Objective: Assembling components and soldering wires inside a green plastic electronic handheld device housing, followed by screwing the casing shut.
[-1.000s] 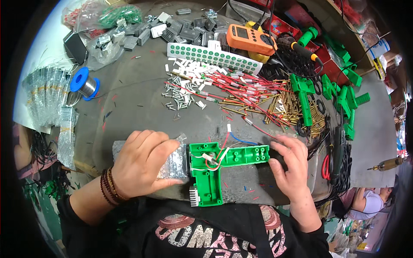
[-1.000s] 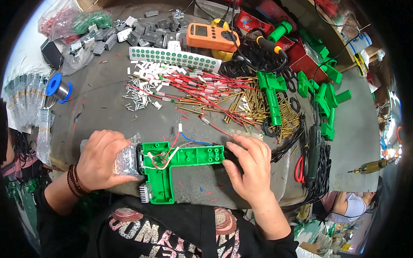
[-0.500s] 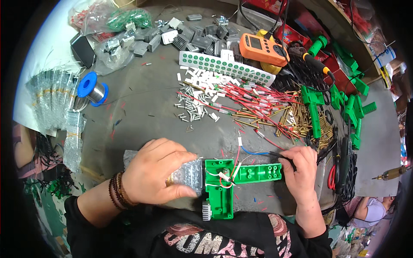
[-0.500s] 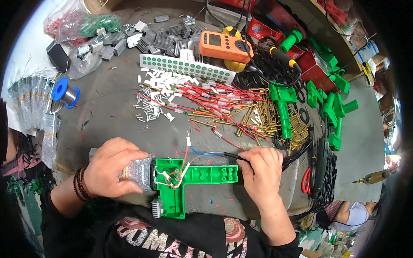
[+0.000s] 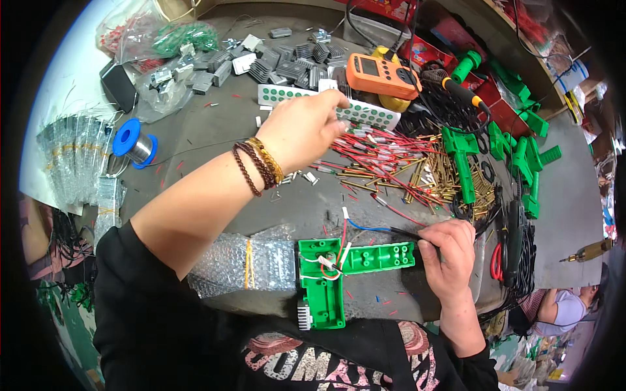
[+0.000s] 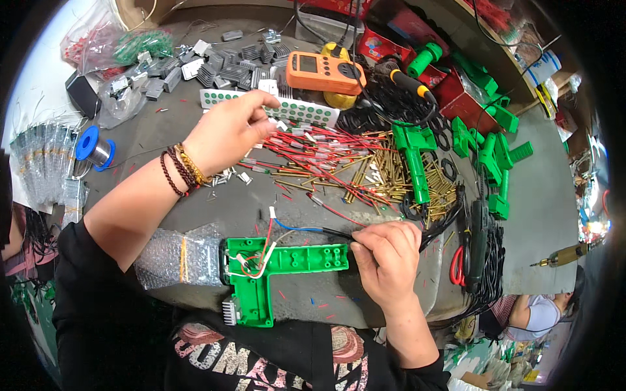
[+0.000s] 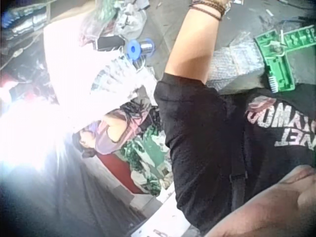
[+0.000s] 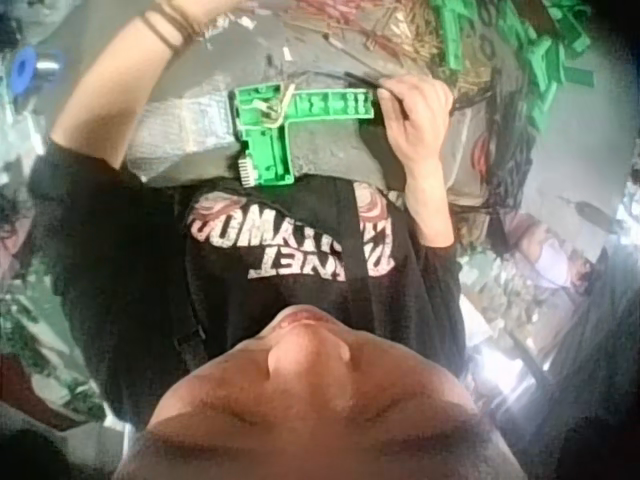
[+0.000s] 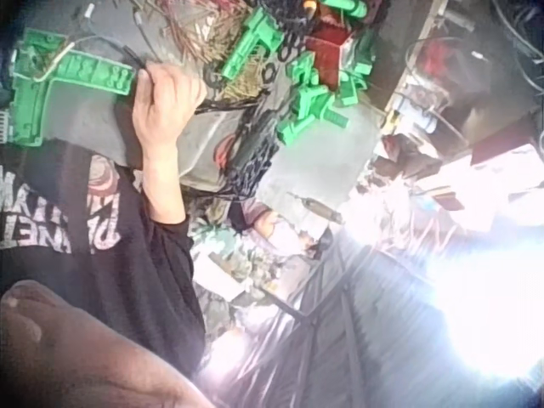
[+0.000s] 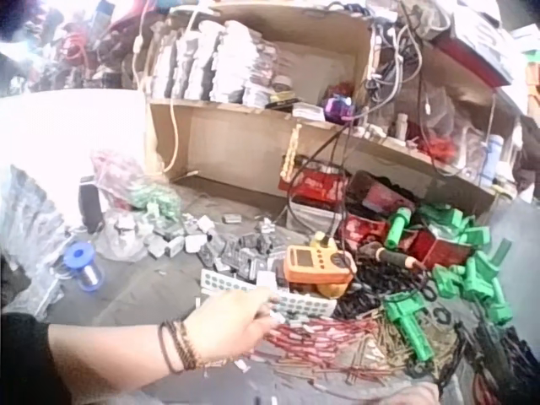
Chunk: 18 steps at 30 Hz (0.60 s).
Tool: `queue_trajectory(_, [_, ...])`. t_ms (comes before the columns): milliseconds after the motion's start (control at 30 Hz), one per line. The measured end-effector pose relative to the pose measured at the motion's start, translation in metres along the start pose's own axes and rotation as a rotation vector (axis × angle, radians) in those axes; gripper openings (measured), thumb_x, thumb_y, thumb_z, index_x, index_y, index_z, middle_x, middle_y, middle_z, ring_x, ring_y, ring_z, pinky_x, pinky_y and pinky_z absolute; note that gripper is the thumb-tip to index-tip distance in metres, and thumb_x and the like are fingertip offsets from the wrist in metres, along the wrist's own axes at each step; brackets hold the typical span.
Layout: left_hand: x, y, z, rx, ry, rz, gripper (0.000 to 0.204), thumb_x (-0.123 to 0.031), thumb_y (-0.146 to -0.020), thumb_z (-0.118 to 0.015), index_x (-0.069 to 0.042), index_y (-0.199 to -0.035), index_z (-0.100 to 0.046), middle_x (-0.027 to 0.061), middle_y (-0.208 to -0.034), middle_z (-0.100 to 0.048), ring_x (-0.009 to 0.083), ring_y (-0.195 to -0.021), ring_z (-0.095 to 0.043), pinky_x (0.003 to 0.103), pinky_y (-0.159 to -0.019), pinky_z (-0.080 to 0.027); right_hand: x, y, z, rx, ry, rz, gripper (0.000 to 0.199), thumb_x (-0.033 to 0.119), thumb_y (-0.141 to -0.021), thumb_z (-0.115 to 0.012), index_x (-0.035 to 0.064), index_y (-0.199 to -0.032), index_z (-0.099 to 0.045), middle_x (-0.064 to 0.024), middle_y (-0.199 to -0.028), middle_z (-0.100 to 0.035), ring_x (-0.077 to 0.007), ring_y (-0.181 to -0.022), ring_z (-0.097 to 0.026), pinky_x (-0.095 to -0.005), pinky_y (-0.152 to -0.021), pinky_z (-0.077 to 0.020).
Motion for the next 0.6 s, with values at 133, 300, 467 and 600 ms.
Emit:
queue_trajectory(133, [-0.004,0.01,0.014,-0.043,0.07,-0.07,0.029,-0.01,-0.094,-0.066,-0.002,-0.121,-0.062,0.0109,-0.098,-0.07,0.0209,-0.086,-0.066,0.032,-0.082,-0.053,-0.007,0.005,0.005,-0.01,0.024,-0.022,0.016,0.009,-0.077,-0.078,0.0087,-0.091,-0.069,-0.004,-0.089,-0.067,-0.0254,-0.085,-0.062,-0.0393,-0.085,-0.0428])
queue_trajectory(300, [-0.02,0.043,0.043,-0.306,-0.064,-0.287,0.032,-0.011,-0.088,-0.071,-0.002,-0.118,-0.064,0.012,-0.114,-0.066,0.0243,-0.101,-0.062,0.035,-0.092,-0.05,-0.006,-0.01,0.019,-0.034,-0.055,-0.041,0.017,0.008,-0.077,-0.078,0.0075,-0.091,-0.069,-0.0045,-0.091,-0.067,-0.0254,-0.086,-0.062,-0.0383,-0.085,-0.0426])
queue_trajectory(467, [0.014,0.034,0.059,-0.291,-0.335,-0.252,0.026,-0.014,-0.086,-0.072,-0.005,-0.111,-0.067,0.0131,-0.111,-0.068,0.0307,-0.103,-0.064,0.04,-0.095,-0.049,0.008,-0.037,0.02,-0.055,-0.068,0.075,0.016,0.009,-0.079,-0.078,0.0078,-0.091,-0.069,-0.0043,-0.09,-0.067,-0.0254,-0.086,-0.062,-0.0387,-0.083,-0.0428])
queue_trajectory(600, [0.049,-0.003,0.058,-0.311,-0.482,-0.154,0.021,-0.017,-0.087,-0.071,-0.007,-0.105,-0.071,0.012,-0.105,-0.07,0.0322,-0.102,-0.065,0.042,-0.093,-0.05,0.018,-0.034,0.003,-0.085,-0.11,0.139,0.016,0.013,-0.078,-0.079,0.0104,-0.091,-0.069,-0.0025,-0.09,-0.067,-0.0238,-0.086,-0.062,-0.0399,-0.084,-0.0441])
Point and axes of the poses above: each hand's wrist, its own y-axis away from the middle knuckle, its own z-axis out of the back of the hand, x = y × z, the point moved 5 cm from there along -y, towards the middle knuckle
